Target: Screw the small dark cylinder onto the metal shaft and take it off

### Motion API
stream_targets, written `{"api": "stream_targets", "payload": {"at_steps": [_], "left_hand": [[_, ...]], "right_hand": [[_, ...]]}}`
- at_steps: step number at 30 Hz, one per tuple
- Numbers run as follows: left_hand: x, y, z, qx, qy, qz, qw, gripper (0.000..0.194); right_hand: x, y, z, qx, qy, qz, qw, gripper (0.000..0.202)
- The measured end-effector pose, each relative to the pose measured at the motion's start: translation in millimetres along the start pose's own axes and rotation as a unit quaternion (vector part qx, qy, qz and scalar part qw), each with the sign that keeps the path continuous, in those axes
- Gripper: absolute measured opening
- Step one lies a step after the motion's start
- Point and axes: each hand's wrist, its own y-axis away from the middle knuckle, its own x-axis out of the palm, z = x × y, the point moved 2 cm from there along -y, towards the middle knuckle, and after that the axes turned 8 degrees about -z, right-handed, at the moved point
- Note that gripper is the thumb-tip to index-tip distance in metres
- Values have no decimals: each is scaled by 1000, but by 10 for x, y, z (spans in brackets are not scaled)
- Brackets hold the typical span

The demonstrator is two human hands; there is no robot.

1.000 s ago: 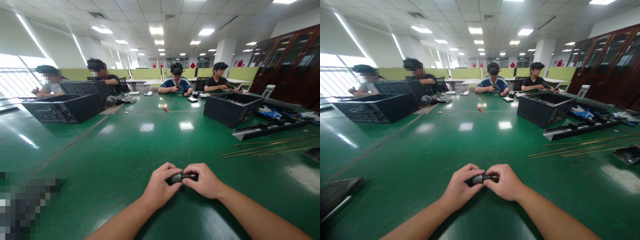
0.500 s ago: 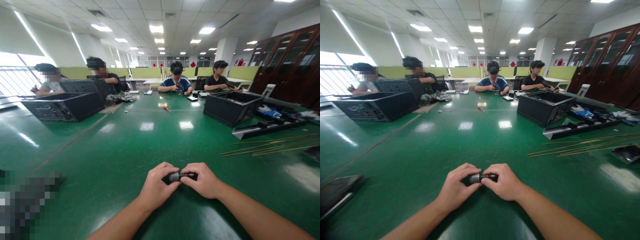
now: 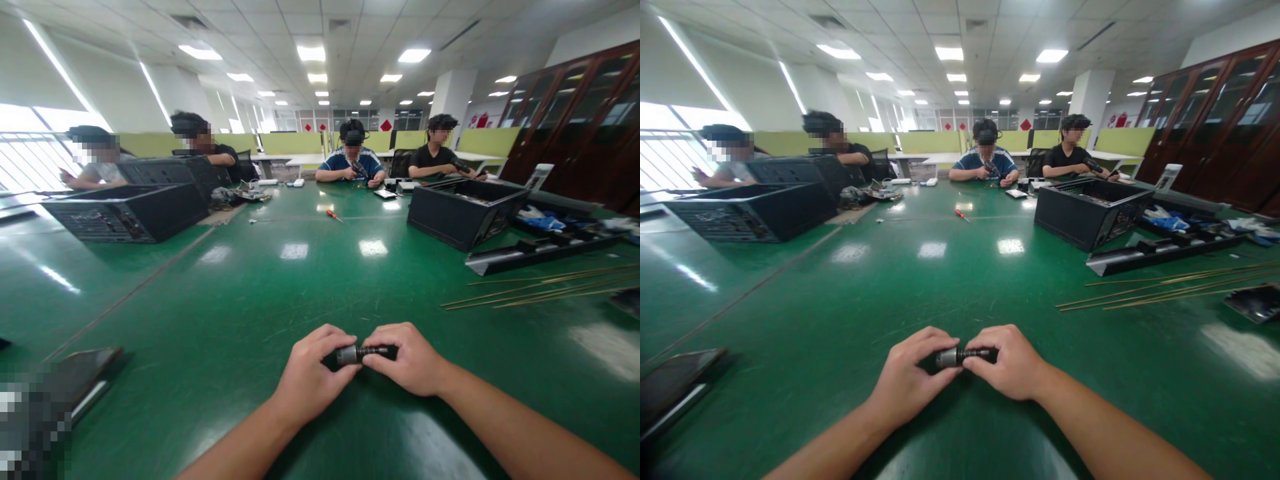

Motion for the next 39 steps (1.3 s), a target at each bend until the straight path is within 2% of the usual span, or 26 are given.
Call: {"api": "stream_targets", "payload": {"at_steps": [39], "left_hand": [[-43, -17, -24, 15, -14, -23, 1000, 27]], "right_hand": [[-51, 0, 28, -3, 5, -14, 1000, 10]]}}
